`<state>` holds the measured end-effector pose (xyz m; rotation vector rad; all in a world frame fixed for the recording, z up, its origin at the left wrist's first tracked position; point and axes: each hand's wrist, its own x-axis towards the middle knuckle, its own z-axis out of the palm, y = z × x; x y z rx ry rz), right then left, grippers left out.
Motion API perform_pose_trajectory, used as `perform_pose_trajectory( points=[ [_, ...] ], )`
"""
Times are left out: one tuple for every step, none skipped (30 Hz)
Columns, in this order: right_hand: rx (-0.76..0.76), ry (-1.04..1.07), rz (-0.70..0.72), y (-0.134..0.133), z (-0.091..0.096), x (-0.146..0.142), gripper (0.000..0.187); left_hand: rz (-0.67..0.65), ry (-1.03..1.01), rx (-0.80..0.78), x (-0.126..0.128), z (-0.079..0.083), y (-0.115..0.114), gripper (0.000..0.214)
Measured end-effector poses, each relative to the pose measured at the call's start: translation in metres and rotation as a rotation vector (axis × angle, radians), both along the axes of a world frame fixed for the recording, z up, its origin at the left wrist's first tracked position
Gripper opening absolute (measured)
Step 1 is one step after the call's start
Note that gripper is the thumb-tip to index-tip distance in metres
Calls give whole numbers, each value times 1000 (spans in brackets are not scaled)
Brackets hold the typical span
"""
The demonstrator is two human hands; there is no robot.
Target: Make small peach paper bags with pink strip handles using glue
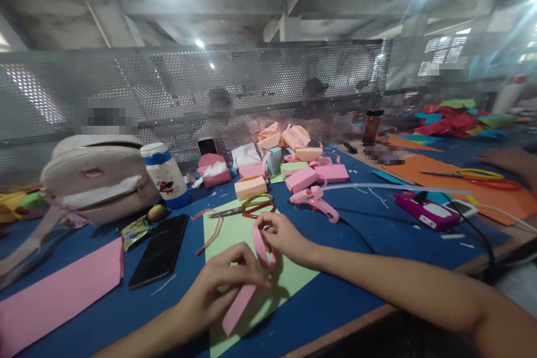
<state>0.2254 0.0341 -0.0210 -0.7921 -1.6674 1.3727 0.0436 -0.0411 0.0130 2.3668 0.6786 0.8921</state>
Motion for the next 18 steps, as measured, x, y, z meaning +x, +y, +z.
perform_pose_trajectory(
  points=[
    [2, -11, 3, -1, 0, -1, 17, -40, 45, 54, 1, 5, -6, 31],
    [3, -20, 5, -2, -1, -1, 15, -82, 119, 127, 2, 10, -11, 30],
    [3, -28, 6, -2, -1, -2, 13, -118, 173, 185, 3, 15, -14, 28],
    [3, -35, 5, -2, -2, -2, 13, -132, 177, 208, 1, 21, -13, 27],
    [2, -40, 4, -2, -3, -2, 12, -113, 147, 170, -1, 26, -10, 27],
    [2, -45, 2, -1, -4, -2, 13, -52, 89, 62, -7, 30, -2, 32],
    [2, -49, 2, -1, -4, -2, 13, 79, -3, -6, -14, 33, 10, 33],
    [3, -53, 3, 0, -5, -2, 13, 231, -85, -13, -25, 34, 26, 30],
    [5, -59, 5, 0, -5, -2, 13, 402, -158, 17, -37, 32, 43, 28],
    [7, -64, 7, 0, -6, -2, 13, 549, -205, 54, -52, 29, 62, 30],
    [11, -71, 9, 0, -6, -2, 13, 656, -226, 72, -68, 25, 80, 38],
    [15, -77, 10, 0, -5, -1, 12, 758, -250, 59, -83, 19, 97, 50],
    [19, -85, 12, 0, -5, -1, 11, 849, -289, 39, -98, 13, 111, 61],
    [23, -92, 14, -1, -5, -1, 10, 892, -297, 31, -111, 7, 121, 70],
    [26, -99, 18, -1, -4, -2, 9, 919, -301, 34, -121, 2, 128, 75],
    [29, -107, 24, -2, -4, -2, 8, 931, -294, 43, -128, -3, 131, 76],
    [32, -115, 31, -2, -4, -2, 7, 925, -277, 56, -132, -6, 132, 76],
    [37, -123, 39, -3, -4, -2, 7, 904, -252, 69, -132, -8, 130, 73]
  ],
)
